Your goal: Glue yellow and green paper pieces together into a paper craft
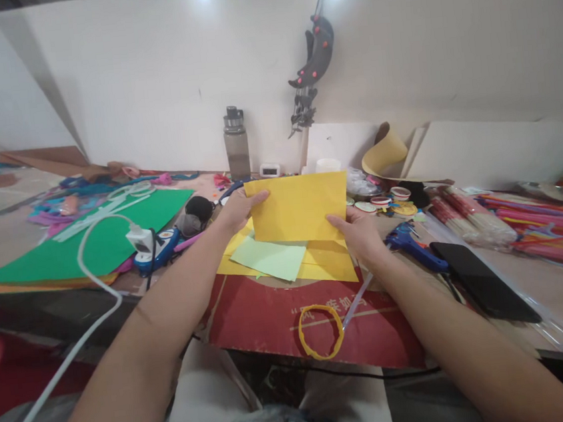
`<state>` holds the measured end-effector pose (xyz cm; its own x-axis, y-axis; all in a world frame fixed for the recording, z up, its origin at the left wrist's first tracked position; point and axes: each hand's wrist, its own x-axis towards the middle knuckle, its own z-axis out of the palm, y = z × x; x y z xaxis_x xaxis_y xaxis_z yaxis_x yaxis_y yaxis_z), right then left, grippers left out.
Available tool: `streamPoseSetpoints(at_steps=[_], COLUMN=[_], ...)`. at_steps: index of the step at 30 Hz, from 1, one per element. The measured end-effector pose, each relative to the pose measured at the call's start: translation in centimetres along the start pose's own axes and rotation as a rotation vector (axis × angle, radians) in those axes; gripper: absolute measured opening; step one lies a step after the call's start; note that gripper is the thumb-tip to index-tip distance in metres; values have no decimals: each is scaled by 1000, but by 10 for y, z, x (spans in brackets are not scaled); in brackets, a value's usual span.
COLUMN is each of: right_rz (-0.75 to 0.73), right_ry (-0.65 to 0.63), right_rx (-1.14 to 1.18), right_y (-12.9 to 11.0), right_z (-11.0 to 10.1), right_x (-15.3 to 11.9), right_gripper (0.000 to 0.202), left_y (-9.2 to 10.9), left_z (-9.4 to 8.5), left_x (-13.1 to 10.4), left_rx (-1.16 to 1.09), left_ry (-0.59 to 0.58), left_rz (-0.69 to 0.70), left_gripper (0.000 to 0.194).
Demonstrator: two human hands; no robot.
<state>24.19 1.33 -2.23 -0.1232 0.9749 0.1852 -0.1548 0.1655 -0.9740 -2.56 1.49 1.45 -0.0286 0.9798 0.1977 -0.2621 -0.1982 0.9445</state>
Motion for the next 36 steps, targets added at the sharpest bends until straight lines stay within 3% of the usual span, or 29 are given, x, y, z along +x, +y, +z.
streamPoseSetpoints(at_steps=[5,10,13,18,23,26,32,36], right_rz=[-30,-86,-74,-1,50,-32,-152,-141], right_ry=[86,160,114,-3,-25,73,289,350], right_rx=[50,226,274,320,316,328,380,358], right_y=[-3,-13,-15,-10,-9,-11,-13,-10], right_z=[0,2,3,7,10,5,-6,-5], right_x=[1,-2,-2,-4,-7,-3,7,8], right_gripper=[34,39,47,44,39,32,18,17], left_y=[2,-1,-2,-1,-1,1,-5,-12], left_z=[0,-1,0,6,6,-2,-8,3], left_x=[-4,-3,-2,-4,-4,-1,3,-2], left_rx=[20,43,5,-51,18,282,1295,1558], left_ry=[-111,-117,-96,-48,-173,-212,-68,-97], left_rz=[-35,-136,-71,-8,-85,-80,-210,-205], left_gripper=[47,48,47,45,50,56,51,65])
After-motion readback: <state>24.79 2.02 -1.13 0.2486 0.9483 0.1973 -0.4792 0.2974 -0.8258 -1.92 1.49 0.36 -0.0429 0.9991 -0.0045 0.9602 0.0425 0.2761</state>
